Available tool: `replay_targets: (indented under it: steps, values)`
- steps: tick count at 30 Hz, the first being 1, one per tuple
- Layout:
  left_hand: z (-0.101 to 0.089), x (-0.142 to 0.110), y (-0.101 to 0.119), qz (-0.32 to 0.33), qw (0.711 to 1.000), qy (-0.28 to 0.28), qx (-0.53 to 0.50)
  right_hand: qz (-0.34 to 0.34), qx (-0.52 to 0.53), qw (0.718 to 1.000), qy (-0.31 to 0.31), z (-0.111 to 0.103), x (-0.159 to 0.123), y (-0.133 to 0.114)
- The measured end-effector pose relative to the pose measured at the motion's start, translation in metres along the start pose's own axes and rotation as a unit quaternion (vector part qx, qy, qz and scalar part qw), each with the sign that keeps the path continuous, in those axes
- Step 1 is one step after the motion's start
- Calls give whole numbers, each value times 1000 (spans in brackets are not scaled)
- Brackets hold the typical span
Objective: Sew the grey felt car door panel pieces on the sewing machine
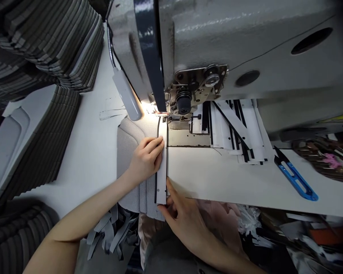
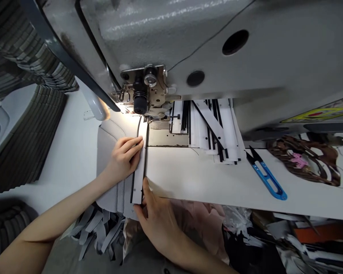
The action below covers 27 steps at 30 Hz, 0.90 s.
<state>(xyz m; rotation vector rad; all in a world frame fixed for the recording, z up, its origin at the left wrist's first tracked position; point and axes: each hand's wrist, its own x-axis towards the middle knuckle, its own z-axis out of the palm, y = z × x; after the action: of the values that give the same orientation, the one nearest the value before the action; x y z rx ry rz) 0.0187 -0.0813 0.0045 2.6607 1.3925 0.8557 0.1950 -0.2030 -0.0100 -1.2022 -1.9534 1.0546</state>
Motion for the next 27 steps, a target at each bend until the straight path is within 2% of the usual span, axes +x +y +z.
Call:
replay_targets:
  steps: [8,17,23,27]
  values:
    - [5,16,-14,-8,1000,-1,-6,56,6,998,-37,-9,18,-5]
    - [9,33,-30,5,1000,-12,-15,82,14,995,-56,-16,39,-1]
    - [2,27,-23,20,999,-25,-9,155,53,981,-103,-26,63,-5]
    - [1,22,-19,18,1000,-12,-16,166,44,980,-96,-31,72,-7]
